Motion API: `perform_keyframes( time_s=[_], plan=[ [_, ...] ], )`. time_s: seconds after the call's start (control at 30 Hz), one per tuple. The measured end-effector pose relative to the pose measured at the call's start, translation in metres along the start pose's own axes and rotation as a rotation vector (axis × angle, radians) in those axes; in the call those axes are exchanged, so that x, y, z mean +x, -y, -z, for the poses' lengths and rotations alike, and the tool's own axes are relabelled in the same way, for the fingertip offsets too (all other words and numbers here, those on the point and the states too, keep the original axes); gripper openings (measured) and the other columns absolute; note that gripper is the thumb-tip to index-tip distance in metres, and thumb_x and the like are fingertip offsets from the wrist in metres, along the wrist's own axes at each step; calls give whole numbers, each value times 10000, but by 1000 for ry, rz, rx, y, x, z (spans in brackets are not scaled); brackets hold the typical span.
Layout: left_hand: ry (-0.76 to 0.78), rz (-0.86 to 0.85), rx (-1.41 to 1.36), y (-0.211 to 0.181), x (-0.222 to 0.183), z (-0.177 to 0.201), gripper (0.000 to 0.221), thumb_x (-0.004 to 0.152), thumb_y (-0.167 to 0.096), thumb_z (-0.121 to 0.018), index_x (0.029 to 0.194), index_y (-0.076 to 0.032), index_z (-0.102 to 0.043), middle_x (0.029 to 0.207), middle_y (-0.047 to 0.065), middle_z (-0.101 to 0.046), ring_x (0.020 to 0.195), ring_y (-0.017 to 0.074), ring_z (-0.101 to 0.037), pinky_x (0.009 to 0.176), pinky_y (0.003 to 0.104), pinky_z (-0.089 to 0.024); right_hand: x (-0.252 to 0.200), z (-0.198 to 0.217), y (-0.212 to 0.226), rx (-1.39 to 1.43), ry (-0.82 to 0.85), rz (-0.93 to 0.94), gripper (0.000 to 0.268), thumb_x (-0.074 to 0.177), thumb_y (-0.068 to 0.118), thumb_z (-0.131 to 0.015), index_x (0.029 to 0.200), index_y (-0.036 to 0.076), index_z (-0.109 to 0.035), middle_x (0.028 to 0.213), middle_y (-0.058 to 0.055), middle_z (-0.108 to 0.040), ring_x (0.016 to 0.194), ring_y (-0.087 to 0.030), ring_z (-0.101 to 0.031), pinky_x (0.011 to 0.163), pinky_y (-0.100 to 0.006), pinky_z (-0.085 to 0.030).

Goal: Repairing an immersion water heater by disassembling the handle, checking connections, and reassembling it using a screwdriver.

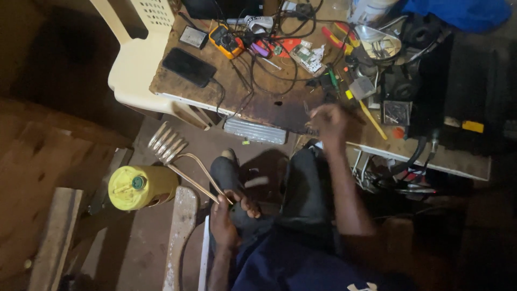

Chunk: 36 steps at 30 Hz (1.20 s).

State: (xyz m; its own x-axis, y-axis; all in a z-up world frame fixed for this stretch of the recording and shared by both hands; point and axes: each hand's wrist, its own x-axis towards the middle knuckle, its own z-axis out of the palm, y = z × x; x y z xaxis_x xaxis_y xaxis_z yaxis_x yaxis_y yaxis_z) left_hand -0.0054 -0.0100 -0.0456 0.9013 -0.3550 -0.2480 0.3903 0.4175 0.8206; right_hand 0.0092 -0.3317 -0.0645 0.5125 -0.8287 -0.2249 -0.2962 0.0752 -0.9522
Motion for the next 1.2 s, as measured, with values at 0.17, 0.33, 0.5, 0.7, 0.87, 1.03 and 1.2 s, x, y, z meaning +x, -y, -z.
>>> perform_keyframes(
  time_s=[0.17, 0.33, 0.5, 0.7, 0.87, 1.03, 1.2],
  plan=[
    [108, 22, -178, 11, 6, -4, 474, 1128, -438, -438, 984, -2, -554, 722, 188, -569, 579, 313, -618, 587, 474, -596, -92, -19, -27, 157, 310, 241, 144, 945, 257, -744, 905, 119, -739, 972, -62, -807, 838, -155, -745, 785, -291, -587],
    [-3, 10, 38, 3, 13, -22, 597, 1127, -521, -380, 1030, 20, -612, 674, 192, -647, 522, 277, -719, 524, 383, -630, -150, -7, -12, 207, 479, 379, 179, 877, 133, -847, 1024, 34, -821, 774, -134, -799, 756, -222, -811, 666, -332, -650],
    [117, -7, -72, -5, 14, -38, 755, 1087, -672, -318, 1017, 27, -595, 691, 240, -662, 534, 309, -739, 528, 386, -648, -176, 11, 40, 10, 505, 913, 134, 931, 254, -826, 979, 132, -855, 963, -46, -800, 896, -220, -784, 825, -356, -610],
    [106, -2, 323, -5, 19, -13, 998, 989, -819, -97, 975, -47, -729, 631, 110, -652, 523, 165, -649, 559, 233, -589, -213, -9, 75, -185, 406, 1135, 46, 945, 148, -798, 976, 159, -830, 838, 11, -686, 642, -164, -682, 610, -292, -598],
    [137, -57, 497, -23, 6, -12, 1065, 964, -827, 1, 994, -87, -764, 663, 96, -678, 623, 193, -673, 734, 265, -584, -219, -16, 74, -245, 413, 1172, 49, 938, 132, -810, 982, 151, -823, 850, 12, -688, 690, -171, -712, 592, -301, -603],
    [226, -108, 390, -20, 7, -5, 1042, 975, -841, -77, 1001, -29, -730, 639, 65, -650, 587, 127, -634, 605, 199, -526, -223, -18, 79, -241, 432, 1197, 42, 949, 107, -788, 963, 140, -808, 824, 7, -671, 660, -177, -693, 569, -297, -595],
    [284, -126, 240, -23, 0, -6, 967, 1003, -807, -128, 1040, 3, -654, 741, 145, -695, 605, 167, -675, 563, 228, -551, -243, -13, 94, -235, 511, 1217, 32, 949, 115, -784, 926, 98, -800, 787, -53, -666, 646, -262, -685, 506, -371, -566]
  ],
)
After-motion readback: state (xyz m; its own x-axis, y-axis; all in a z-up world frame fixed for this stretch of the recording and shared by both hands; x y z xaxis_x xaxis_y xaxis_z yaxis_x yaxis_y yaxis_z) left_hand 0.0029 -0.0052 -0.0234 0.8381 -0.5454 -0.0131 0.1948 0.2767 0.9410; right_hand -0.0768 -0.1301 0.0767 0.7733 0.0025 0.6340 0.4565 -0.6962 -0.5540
